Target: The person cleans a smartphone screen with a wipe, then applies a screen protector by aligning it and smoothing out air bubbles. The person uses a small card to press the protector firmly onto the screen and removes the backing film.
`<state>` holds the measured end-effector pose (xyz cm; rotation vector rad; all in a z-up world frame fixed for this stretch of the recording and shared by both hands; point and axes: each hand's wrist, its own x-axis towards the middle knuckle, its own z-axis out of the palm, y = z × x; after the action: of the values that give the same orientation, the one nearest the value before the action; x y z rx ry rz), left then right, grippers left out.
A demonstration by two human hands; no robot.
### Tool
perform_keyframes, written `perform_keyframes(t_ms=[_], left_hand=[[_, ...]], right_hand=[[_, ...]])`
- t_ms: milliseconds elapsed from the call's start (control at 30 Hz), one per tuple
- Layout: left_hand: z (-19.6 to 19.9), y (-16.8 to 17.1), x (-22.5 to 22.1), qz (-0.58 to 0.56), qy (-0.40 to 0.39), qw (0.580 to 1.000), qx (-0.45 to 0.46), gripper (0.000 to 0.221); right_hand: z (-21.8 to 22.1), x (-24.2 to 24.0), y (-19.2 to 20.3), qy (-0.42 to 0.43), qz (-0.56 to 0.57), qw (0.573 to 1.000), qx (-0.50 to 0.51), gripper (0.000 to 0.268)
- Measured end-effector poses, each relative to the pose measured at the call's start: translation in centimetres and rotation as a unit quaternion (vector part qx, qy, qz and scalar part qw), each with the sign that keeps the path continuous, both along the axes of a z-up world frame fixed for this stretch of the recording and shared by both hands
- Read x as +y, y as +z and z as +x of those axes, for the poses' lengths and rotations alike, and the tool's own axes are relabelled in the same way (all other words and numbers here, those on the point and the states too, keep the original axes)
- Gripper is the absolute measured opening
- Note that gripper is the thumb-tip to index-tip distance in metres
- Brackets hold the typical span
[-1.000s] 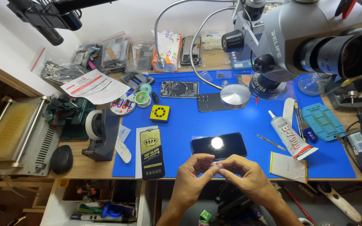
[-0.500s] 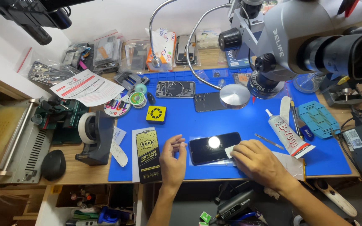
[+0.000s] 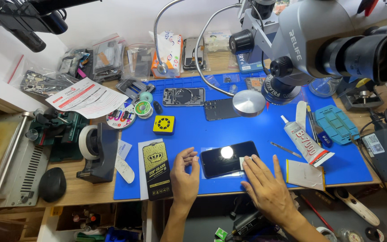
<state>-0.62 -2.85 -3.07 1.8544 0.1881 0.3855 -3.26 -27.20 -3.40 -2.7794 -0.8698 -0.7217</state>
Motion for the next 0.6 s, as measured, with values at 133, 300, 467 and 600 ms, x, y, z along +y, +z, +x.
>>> perform_keyframes(t_ms=[133,300,467,600], left_hand=[[0.0,-0.3,0.0,0.003,-0.005,1.0,-0.015,0.027],[0.0,-0.1,0.1,0.0,-0.006,1.0,-0.011,0.028],[0.0,-0.3,0.1,0.002,-0.008,1.0,-0.011,0.029],[0.2,-1.0,0.2,0.015,-0.005,1.0,-0.024,0.027]], right_hand=[[-0.2,0.2,-0.2,-0.017,-0.001,1.0,0.004,0.055],[-0.1,0.3,-0.4,-0.03,-0.01,0.999,0.001,0.056],[0.6,0.2,-0.7,-0.077,-0.028,0.997,0.002,0.058],[-0.4,4.3,-2.1,0.001,0.013,1.0,0.009,0.07]])
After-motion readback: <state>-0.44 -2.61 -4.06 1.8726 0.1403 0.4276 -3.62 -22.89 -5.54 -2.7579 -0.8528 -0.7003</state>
